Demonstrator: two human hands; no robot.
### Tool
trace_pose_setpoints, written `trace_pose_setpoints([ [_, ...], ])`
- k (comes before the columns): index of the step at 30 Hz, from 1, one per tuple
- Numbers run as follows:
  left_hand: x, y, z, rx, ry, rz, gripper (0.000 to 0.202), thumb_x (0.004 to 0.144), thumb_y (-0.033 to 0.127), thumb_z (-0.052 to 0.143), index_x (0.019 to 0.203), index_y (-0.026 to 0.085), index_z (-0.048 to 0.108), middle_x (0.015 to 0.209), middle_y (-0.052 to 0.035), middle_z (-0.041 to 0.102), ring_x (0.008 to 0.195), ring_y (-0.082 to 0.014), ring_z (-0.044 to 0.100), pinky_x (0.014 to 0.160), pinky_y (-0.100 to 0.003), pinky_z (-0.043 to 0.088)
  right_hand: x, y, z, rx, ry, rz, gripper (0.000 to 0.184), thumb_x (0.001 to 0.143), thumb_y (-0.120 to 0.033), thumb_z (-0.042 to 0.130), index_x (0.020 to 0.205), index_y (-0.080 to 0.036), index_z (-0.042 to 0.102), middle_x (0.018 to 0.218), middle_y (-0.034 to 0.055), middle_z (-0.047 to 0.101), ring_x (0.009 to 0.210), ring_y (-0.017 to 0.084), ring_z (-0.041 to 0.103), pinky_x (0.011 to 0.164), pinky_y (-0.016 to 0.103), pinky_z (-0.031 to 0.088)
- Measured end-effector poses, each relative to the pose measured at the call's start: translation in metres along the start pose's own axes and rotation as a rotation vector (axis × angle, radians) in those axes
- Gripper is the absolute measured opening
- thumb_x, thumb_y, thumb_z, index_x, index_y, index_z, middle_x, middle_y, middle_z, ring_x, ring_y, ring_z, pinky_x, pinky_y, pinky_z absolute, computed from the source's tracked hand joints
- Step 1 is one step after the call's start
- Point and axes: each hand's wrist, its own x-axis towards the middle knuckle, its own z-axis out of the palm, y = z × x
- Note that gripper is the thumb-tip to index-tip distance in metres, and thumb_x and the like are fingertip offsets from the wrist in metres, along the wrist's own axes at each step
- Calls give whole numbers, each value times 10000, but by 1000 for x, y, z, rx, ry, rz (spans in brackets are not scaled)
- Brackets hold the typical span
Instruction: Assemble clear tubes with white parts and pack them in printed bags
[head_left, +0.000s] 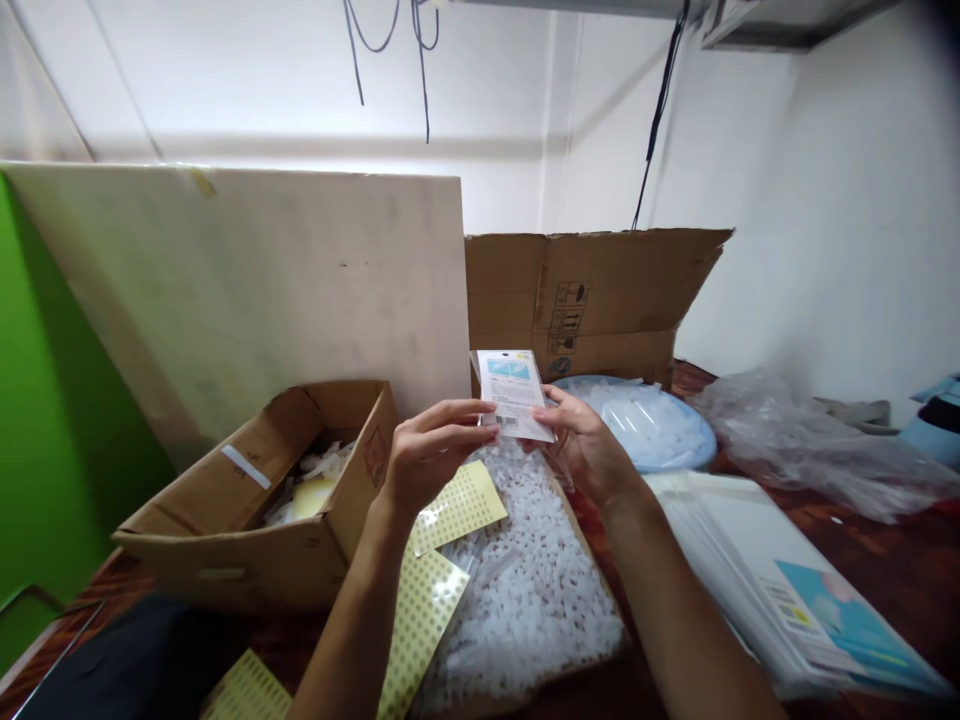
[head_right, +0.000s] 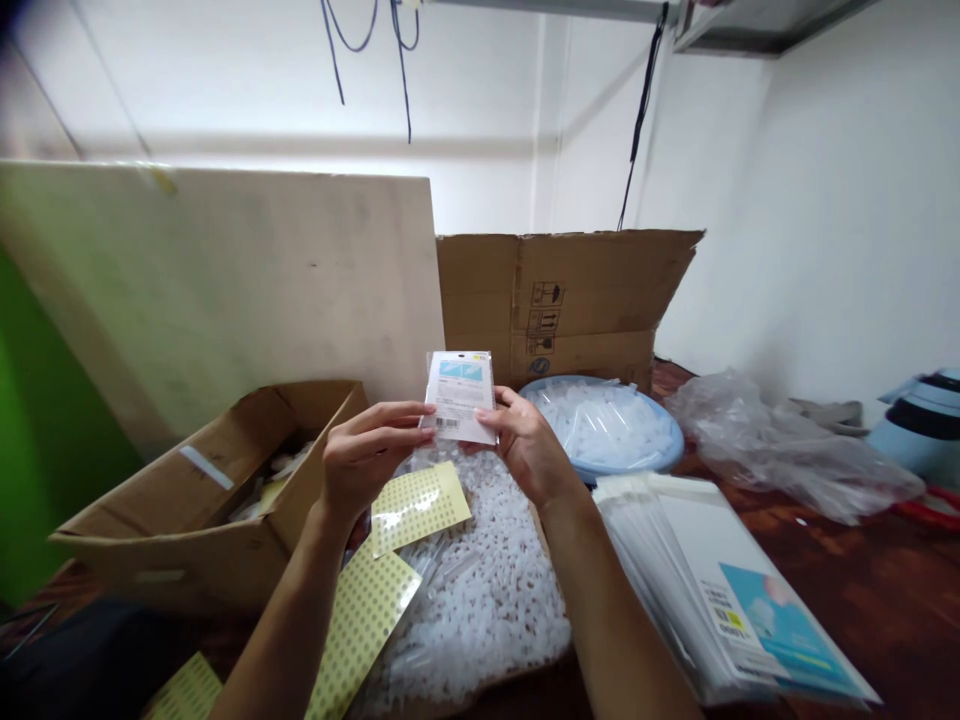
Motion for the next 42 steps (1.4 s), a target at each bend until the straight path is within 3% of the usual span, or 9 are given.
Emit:
trace_pose_setpoints([
  [8,-2,3,5,13,184,-45,209,803,112,845,907,291,817,1082,-6,786,861,-158,775,759,-312,689,-2,-6,0,9,-41,-39,329,796,-132,762,1103,-181,652,1003,73,766,708,183,699,565,275,581],
  [13,-2,2,-2,19,130,-38,226,817,92,827,911,297,823,1093,-17,759,865,-154,763,777,-313,681,-3,-8,-4,-15,-63,-32,356,796,-156,789,1119,-186,642,1001,78,772,727,196,718,558,279,584],
  [16,0,1,-6,-49,54,-48,215,827,85,814,901,287,819,1145,-24,710,861,-146,759,775,-307,677,-5,-11,-6,-51,-93,-19,381,792,-179,813,1131,-191,638,1027,87,776,829,230,744,632,309,609],
  [22,2,1,-3,-185,-38,-222,150,870,119,772,786,243,786,1291,-48,679,976,-199,766,823,-364,687,-10,-18,-9,-107,-113,-43,401,809,-219,828,1161,-215,636,1098,89,769,954,258,749,762,371,637],
  [30,-4,-2,9,-209,74,-373,74,853,185,792,785,204,772,1024,-75,801,877,-197,782,759,-317,687,-11,-21,-6,-147,-66,-108,403,807,-239,832,1157,-236,631,1106,80,762,1005,280,736,747,381,651],
  [36,-5,3,15,-313,99,-492,78,854,239,795,853,186,739,1076,-114,795,891,-201,782,794,-318,678,-12,-22,-4,-163,-41,-149,423,806,-243,830,1163,-246,604,1135,77,756,1028,290,726,711,379,655],
  [42,-4,2,21,-353,190,-547,150,818,256,838,767,163,733,1019,-116,806,844,-195,783,742,-286,669,-12,-20,-2,-170,-29,-168,427,820,-255,814,1197,-242,614,1151,83,753,1027,290,726,748,395,649],
])
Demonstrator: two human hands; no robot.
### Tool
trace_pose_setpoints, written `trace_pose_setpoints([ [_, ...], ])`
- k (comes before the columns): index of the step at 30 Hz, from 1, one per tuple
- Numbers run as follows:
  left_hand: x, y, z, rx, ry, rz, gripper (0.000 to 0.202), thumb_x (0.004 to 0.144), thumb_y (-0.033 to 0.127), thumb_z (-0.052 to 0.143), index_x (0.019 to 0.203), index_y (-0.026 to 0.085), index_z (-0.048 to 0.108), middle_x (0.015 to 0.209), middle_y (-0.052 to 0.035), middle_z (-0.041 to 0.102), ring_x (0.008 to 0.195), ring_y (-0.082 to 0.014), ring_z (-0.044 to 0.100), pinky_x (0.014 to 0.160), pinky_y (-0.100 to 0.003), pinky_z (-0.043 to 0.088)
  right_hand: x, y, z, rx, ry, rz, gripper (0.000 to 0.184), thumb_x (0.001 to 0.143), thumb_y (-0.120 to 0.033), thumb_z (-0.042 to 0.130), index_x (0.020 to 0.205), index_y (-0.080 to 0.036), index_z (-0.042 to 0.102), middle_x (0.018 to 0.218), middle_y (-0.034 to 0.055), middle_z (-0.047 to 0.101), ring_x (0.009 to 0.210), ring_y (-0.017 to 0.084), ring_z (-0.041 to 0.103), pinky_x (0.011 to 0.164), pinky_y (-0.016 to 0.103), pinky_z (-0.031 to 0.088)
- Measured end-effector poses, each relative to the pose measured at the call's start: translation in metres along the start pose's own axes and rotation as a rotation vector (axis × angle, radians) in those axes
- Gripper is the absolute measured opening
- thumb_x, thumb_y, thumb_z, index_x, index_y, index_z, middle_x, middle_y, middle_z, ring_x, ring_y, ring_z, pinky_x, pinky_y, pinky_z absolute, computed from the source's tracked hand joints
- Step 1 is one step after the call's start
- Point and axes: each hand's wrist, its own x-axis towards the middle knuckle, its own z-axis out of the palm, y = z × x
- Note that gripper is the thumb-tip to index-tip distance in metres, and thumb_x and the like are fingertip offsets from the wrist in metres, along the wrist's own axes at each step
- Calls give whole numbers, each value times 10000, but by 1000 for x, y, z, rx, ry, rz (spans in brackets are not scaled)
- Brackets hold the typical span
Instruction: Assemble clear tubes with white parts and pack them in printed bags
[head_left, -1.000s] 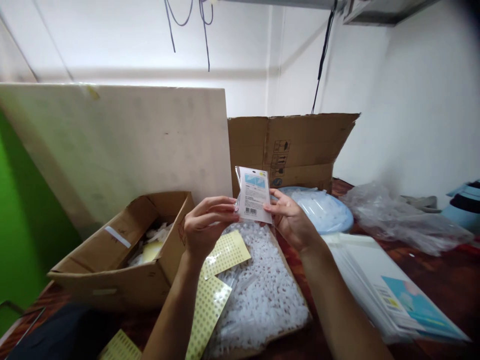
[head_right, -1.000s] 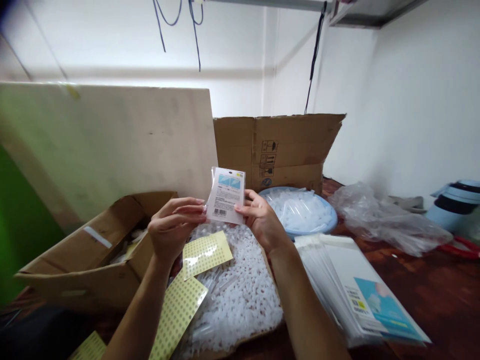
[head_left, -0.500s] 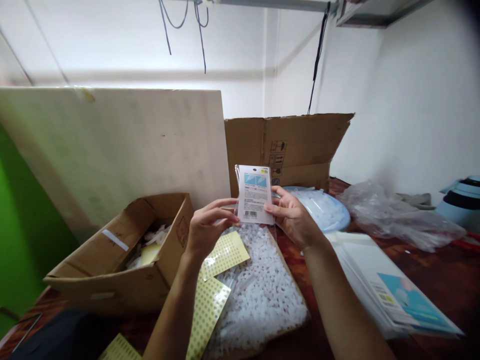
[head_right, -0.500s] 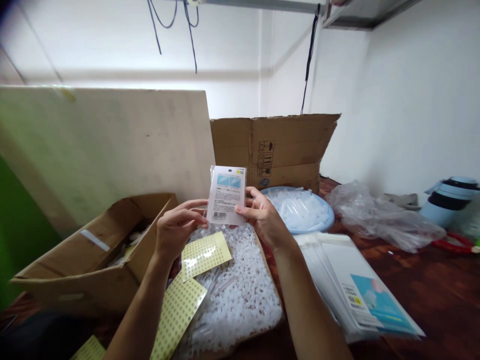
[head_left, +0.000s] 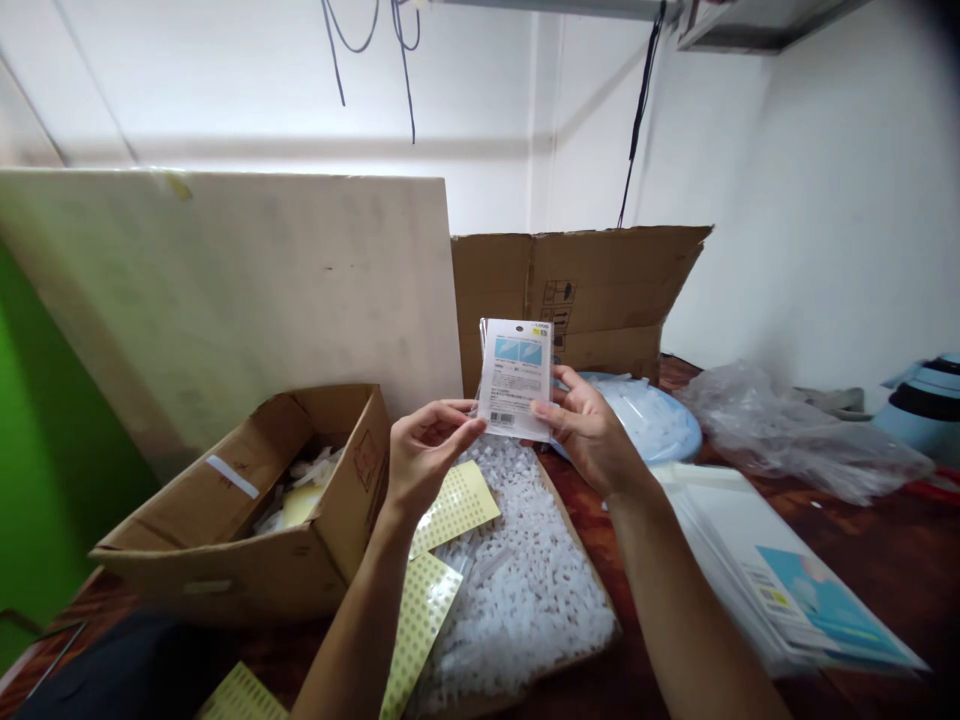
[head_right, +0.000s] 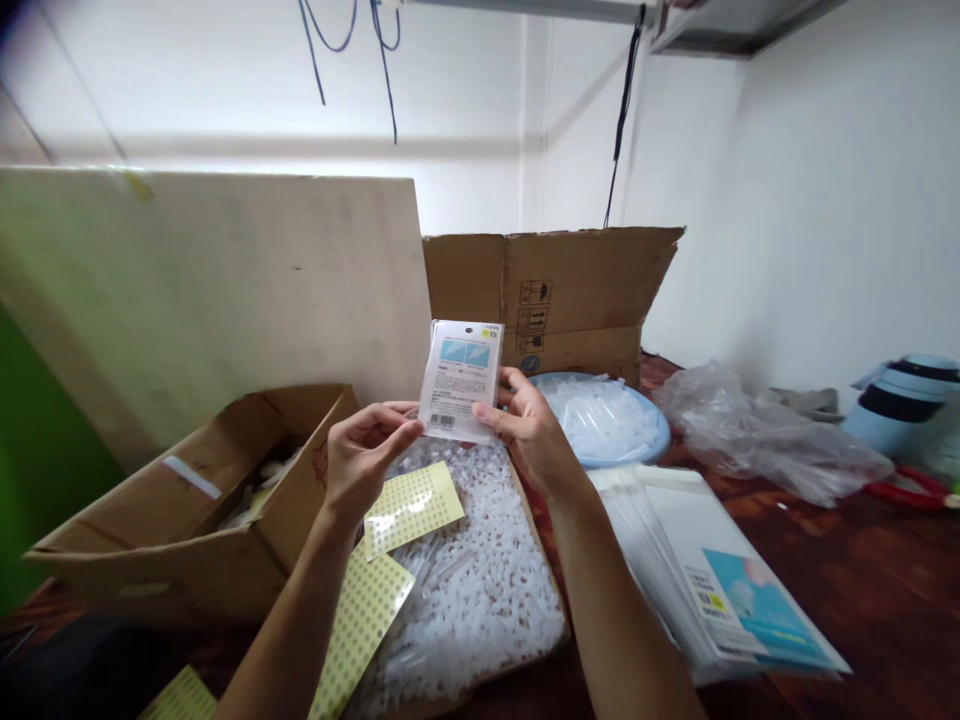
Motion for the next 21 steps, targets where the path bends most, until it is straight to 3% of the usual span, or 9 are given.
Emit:
trace_pose_setpoints([
  [8,2,-4,2,-93,27,-38,205,897,328,772,814,158,692,1047,-120,801,895,-207,781,802,-354,685,0,1,2,36,36,-23,449,778,-214,837,1168,-261,620,1145,65,751,1081,291,706,937,458,594],
  [21,3,-1,5,-41,92,-21,157,889,303,782,873,158,722,955,-87,799,812,-151,760,766,-276,665,2,5,1,129,38,-10,347,824,-227,754,1143,-277,626,1107,44,761,1092,296,699,845,445,615],
])
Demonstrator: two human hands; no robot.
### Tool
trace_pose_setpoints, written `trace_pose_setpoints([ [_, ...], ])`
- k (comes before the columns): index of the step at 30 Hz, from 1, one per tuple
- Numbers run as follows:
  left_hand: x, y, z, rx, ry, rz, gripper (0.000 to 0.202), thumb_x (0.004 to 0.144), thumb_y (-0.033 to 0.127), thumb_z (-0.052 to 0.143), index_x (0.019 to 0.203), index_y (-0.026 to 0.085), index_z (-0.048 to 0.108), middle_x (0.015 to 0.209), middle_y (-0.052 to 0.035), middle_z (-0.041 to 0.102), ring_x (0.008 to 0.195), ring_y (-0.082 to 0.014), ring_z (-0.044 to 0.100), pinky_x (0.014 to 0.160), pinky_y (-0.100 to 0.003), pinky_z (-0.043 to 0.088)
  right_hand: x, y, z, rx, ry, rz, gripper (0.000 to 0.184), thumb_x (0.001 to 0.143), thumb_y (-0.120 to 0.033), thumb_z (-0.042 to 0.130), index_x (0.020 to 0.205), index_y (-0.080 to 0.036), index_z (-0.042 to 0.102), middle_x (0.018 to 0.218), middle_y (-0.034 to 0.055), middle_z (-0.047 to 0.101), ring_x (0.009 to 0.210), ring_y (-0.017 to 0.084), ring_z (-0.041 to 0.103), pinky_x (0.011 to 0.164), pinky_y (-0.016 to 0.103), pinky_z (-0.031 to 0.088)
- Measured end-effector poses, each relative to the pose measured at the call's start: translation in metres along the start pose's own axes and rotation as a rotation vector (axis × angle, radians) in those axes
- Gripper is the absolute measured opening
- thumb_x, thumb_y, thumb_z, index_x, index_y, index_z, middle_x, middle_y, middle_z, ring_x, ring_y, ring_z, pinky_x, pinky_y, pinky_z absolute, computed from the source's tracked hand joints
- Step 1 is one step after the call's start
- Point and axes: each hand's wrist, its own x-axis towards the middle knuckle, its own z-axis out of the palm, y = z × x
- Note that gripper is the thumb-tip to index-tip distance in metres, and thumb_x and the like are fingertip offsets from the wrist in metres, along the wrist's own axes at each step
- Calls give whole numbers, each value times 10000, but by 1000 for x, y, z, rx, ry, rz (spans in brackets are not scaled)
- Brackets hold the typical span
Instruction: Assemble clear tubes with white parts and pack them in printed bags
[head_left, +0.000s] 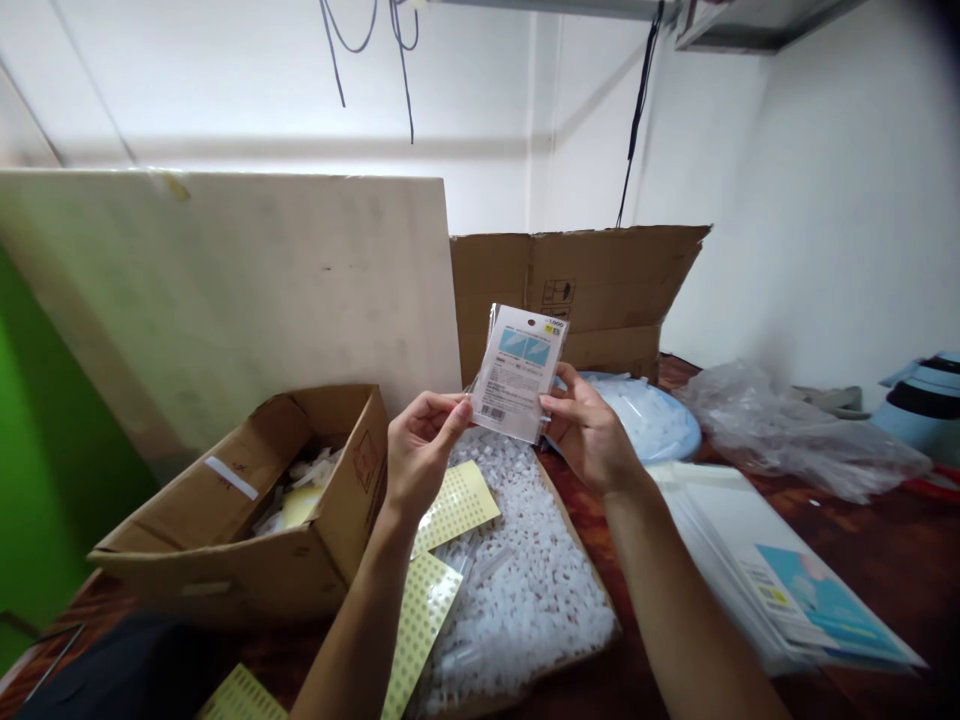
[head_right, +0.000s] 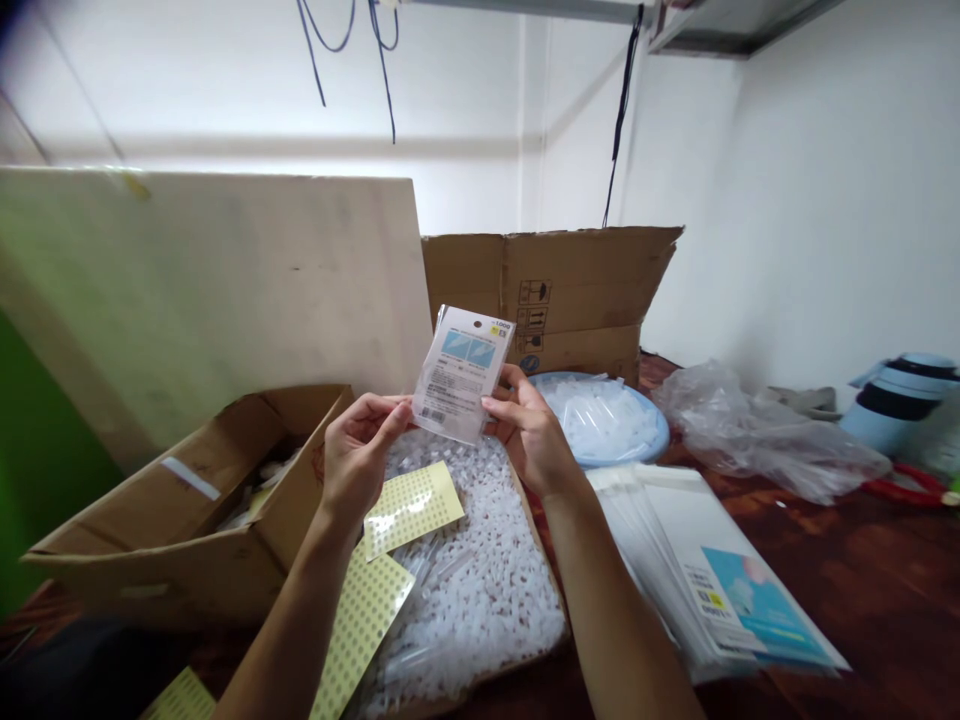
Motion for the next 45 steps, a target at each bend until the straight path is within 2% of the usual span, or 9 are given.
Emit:
trace_pose_setpoints([
  [9,0,2,2,-61,131,-80,195,849,302,811,787,158,695,834,-38,775,730,-118,715,705,-220,609,2,6,3,-4,-49,-1,371,823,-222,748,1167,-274,617,1083,38,773,1002,264,723,723,352,615],
  [16,1,6,1,1,164,-94,226,799,288,848,736,159,674,816,-30,759,703,-98,686,696,-191,578,3,10,2,-44,-36,4,400,815,-242,756,1186,-273,610,1107,45,764,937,245,726,671,316,583],
  [21,0,9,2,31,158,-97,227,799,297,844,742,161,671,815,-31,758,705,-102,686,692,-197,586,4,10,2,-27,-41,2,398,825,-219,749,1194,-261,604,1105,53,764,981,258,725,696,333,600],
  [25,-1,12,2,78,150,-62,221,809,296,834,749,160,671,860,-47,768,740,-119,707,715,-218,605,3,8,3,1,-57,1,323,912,-361,703,1190,-238,596,1155,87,747,1074,285,712,760,370,624],
  [28,-3,12,3,98,130,-16,204,815,278,829,762,162,671,895,-58,773,802,-146,737,772,-254,623,1,6,6,-48,-77,-18,443,895,-466,744,1227,-232,566,1216,111,725,1119,306,699,804,393,633],
  [32,-6,13,6,145,87,58,180,821,251,823,788,163,669,904,-58,769,804,-159,748,773,-266,630,0,9,12,-153,-28,-32,677,742,-343,921,1269,-254,505,1240,111,717,1125,318,703,875,428,633],
  [36,-6,15,7,174,91,54,188,823,266,821,779,163,670,893,-54,769,789,-158,744,762,-261,623,0,11,15,-209,29,-49,593,752,-310,915,1201,-238,535,1201,113,731,1070,320,724,878,470,639],
  [41,-1,12,2,112,134,-105,217,823,330,824,762,160,703,802,-44,764,701,-137,707,674,-229,586,-2,5,5,-136,-98,-9,585,790,-291,879,1281,-261,561,1277,98,712,1203,327,670,927,479,632],
  [45,1,9,0,39,109,-123,218,824,317,827,750,158,696,806,-41,758,695,-119,691,661,-206,566,-4,0,-1,-84,-143,39,538,835,-266,831,1311,-265,582,1268,103,721,1236,330,656,927,487,635],
])
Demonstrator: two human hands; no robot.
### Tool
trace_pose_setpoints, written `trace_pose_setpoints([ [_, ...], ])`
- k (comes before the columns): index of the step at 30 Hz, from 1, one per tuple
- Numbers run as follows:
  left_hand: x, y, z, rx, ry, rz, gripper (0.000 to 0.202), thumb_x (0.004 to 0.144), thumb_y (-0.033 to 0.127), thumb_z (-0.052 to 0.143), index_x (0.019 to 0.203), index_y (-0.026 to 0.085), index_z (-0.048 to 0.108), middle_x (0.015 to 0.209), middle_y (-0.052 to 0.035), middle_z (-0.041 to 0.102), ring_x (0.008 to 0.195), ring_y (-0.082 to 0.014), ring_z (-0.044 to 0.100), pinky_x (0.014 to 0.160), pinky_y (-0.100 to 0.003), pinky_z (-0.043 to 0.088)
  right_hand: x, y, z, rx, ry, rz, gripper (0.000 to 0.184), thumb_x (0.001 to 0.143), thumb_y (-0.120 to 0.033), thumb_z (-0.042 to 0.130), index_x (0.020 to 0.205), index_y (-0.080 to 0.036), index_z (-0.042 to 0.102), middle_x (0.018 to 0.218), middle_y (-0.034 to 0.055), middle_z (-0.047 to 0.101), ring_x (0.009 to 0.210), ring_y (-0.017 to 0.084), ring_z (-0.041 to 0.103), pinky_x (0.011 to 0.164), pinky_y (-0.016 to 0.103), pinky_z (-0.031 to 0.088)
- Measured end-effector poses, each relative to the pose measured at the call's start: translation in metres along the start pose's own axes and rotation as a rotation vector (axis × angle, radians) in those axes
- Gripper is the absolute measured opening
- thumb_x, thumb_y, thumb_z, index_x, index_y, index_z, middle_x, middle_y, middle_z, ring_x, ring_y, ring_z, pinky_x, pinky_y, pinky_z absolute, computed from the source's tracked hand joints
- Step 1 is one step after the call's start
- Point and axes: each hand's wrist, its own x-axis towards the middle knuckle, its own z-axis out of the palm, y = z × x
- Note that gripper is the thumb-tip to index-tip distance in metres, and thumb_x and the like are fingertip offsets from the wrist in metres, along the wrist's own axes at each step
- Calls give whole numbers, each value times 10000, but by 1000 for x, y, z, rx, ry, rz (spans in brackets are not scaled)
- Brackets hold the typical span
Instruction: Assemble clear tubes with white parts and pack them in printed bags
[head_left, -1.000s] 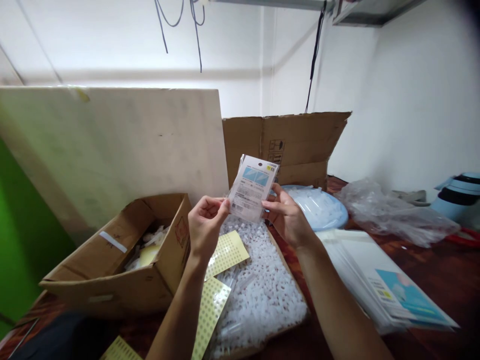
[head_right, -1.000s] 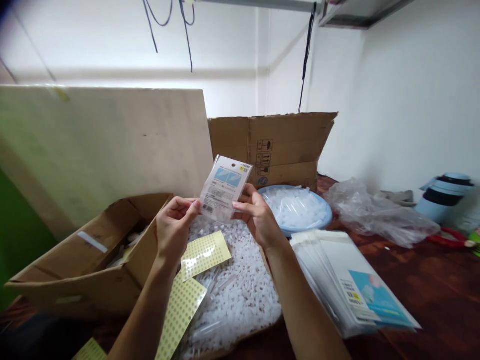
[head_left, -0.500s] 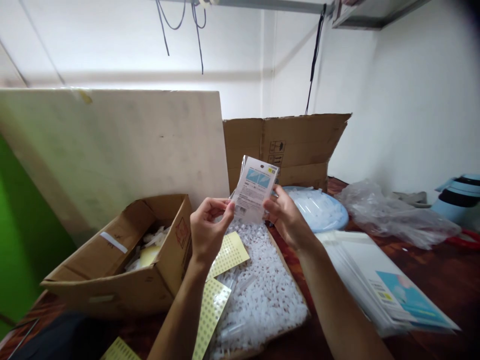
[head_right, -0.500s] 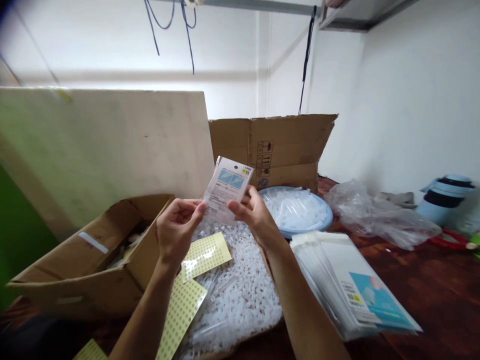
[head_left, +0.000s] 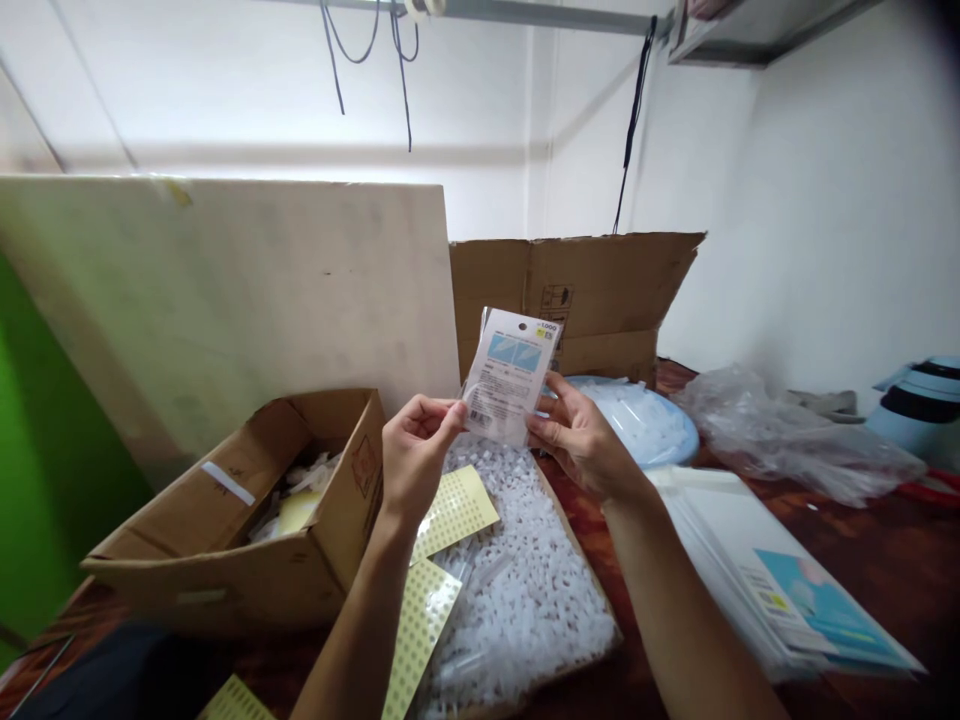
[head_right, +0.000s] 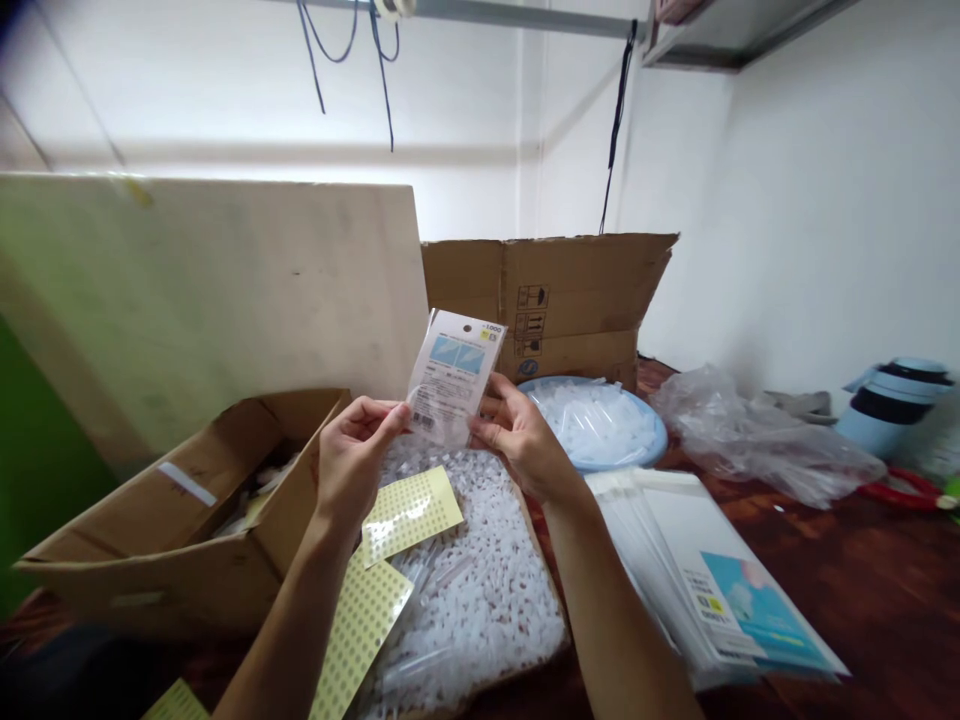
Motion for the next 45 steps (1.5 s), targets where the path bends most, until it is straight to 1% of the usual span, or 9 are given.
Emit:
trace_pose_setpoints([
  [8,-6,12,2,67,-60,168,162,845,264,807,802,171,681,947,-66,778,834,-156,745,790,-260,632,1,2,2,21,3,-23,476,854,-322,821,1279,-248,620,1242,107,732,1148,318,704,900,486,648],
  [15,0,17,-3,119,-167,-48,179,832,335,804,824,164,748,877,-87,785,785,-189,754,762,-302,654,6,13,1,-102,96,-42,536,759,-326,912,1209,-256,630,1166,82,762,988,313,754,705,430,689],
  [21,1,21,-7,-52,-178,-174,347,746,312,879,972,182,651,872,-72,771,808,-203,756,733,-329,660,4,10,-5,-120,93,-57,521,768,-303,902,1219,-264,643,1162,66,767,1002,301,747,743,438,687],
  [27,-4,24,-3,66,-277,-178,481,758,351,875,1153,170,670,1077,-124,772,986,-233,751,865,-349,632,4,11,-2,-162,77,-39,530,771,-304,899,1238,-270,652,1159,71,775,1021,304,749,839,481,665],
  [30,-7,19,4,83,-287,-201,488,712,364,910,1100,166,690,1067,-115,781,954,-234,753,829,-340,622,6,16,4,-192,37,-51,527,762,-324,907,1232,-271,674,1174,71,772,1087,308,732,938,489,629],
  [33,-7,16,5,82,-232,-234,401,682,406,922,918,156,716,906,-92,787,818,-220,745,723,-313,604,7,19,10,-216,-1,-67,513,767,-327,902,1231,-276,687,1210,70,760,1146,321,708,936,480,630],
  [36,-6,16,0,95,-205,-283,340,658,405,931,772,162,721,777,-67,765,685,-192,709,615,-283,567,7,21,13,-227,-14,-63,486,784,-299,890,1230,-280,697,1224,67,755,1126,310,716,934,466,632],
  [39,-3,17,-8,132,-205,-303,298,648,379,937,748,172,747,747,-62,761,640,-183,693,573,-275,550,7,21,14,-232,-15,-48,484,782,-304,887,1229,-281,701,1240,66,748,1099,303,726,931,467,630],
  [45,0,25,-15,47,-363,-371,222,711,396,891,747,195,803,765,-88,781,663,-203,721,623,-316,592,3,16,10,-209,-43,-19,459,796,-290,861,1227,-285,703,1242,67,744,1124,320,706,845,471,654],
])
